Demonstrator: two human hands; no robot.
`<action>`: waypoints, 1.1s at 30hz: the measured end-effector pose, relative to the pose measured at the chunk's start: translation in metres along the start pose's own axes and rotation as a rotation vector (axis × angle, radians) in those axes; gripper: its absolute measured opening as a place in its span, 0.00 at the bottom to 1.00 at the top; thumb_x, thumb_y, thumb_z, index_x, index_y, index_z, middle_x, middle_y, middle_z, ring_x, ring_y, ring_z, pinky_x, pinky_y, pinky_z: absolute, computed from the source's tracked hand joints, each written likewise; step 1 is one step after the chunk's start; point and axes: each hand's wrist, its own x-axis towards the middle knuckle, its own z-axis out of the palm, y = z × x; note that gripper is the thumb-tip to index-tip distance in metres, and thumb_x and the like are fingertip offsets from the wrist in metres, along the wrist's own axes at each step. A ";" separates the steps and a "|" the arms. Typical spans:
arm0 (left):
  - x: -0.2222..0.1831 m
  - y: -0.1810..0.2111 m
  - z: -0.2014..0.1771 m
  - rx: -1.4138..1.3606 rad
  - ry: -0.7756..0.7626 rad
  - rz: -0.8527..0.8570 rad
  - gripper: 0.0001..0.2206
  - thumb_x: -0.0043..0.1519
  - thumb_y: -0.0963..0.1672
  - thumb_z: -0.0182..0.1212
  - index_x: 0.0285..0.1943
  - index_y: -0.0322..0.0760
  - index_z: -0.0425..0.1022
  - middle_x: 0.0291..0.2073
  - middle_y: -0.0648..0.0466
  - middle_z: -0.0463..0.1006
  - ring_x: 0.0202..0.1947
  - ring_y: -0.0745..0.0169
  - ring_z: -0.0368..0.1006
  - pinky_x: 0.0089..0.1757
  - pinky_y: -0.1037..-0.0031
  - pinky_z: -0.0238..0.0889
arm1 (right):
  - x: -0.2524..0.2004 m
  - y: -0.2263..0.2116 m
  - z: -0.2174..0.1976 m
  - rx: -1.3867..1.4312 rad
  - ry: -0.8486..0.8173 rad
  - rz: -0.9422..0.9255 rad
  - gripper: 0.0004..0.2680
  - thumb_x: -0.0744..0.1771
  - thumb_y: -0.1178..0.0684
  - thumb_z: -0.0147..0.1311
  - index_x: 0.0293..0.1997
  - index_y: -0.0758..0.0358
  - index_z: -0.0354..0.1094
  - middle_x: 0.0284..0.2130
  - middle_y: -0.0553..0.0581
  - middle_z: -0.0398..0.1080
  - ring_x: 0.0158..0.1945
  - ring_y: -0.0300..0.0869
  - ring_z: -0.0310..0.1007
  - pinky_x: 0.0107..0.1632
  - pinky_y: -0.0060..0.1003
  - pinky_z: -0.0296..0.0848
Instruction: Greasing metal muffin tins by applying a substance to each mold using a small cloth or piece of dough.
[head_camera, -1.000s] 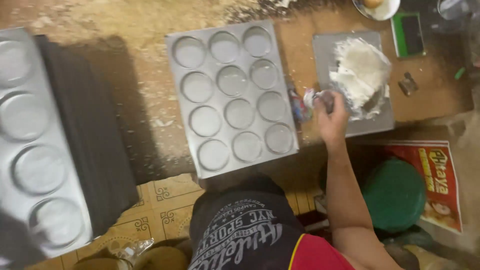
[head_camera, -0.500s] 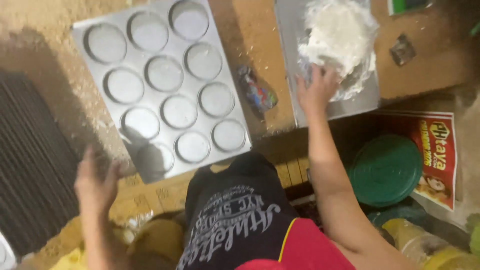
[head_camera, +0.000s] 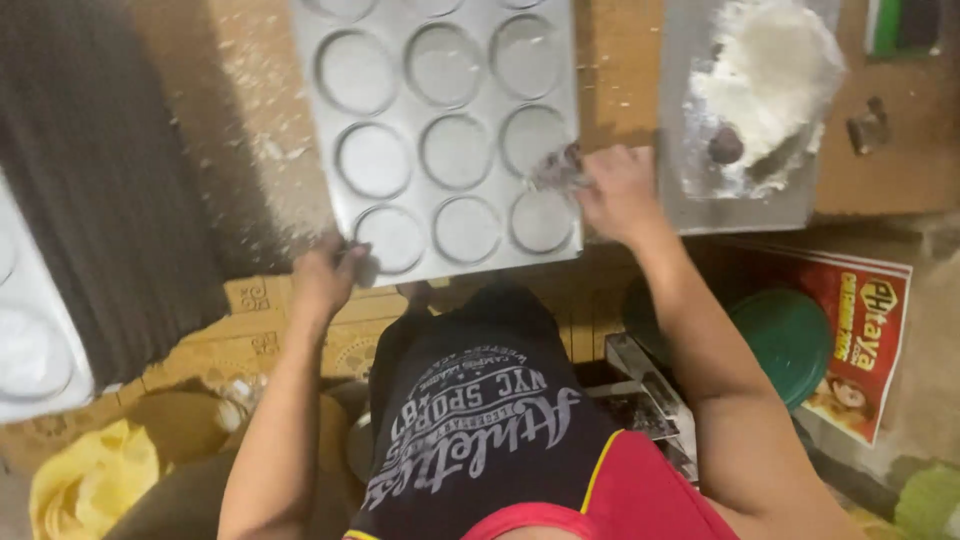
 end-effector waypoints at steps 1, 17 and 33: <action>-0.003 0.003 -0.003 -0.006 -0.021 0.026 0.17 0.65 0.51 0.62 0.55 0.38 0.81 0.42 0.39 0.83 0.49 0.32 0.76 0.51 0.48 0.67 | 0.009 -0.021 0.034 -0.061 0.059 -0.087 0.09 0.62 0.48 0.59 0.42 0.52 0.69 0.31 0.51 0.68 0.37 0.46 0.71 0.46 0.44 0.61; -0.003 -0.001 -0.025 -0.254 -0.103 0.149 0.24 0.64 0.53 0.63 0.59 0.30 0.77 0.50 0.36 0.80 0.56 0.31 0.73 0.56 0.49 0.65 | 0.085 -0.171 0.068 -0.157 -0.129 -0.192 0.13 0.59 0.55 0.62 0.46 0.46 0.74 0.41 0.48 0.74 0.47 0.47 0.71 0.47 0.49 0.62; -0.032 -0.022 0.001 -0.450 0.029 0.141 0.19 0.58 0.48 0.71 0.53 0.31 0.80 0.46 0.35 0.80 0.53 0.29 0.74 0.52 0.46 0.66 | 0.106 -0.221 0.105 -0.207 -0.190 -0.510 0.12 0.61 0.53 0.56 0.47 0.43 0.75 0.34 0.50 0.69 0.37 0.44 0.68 0.48 0.51 0.58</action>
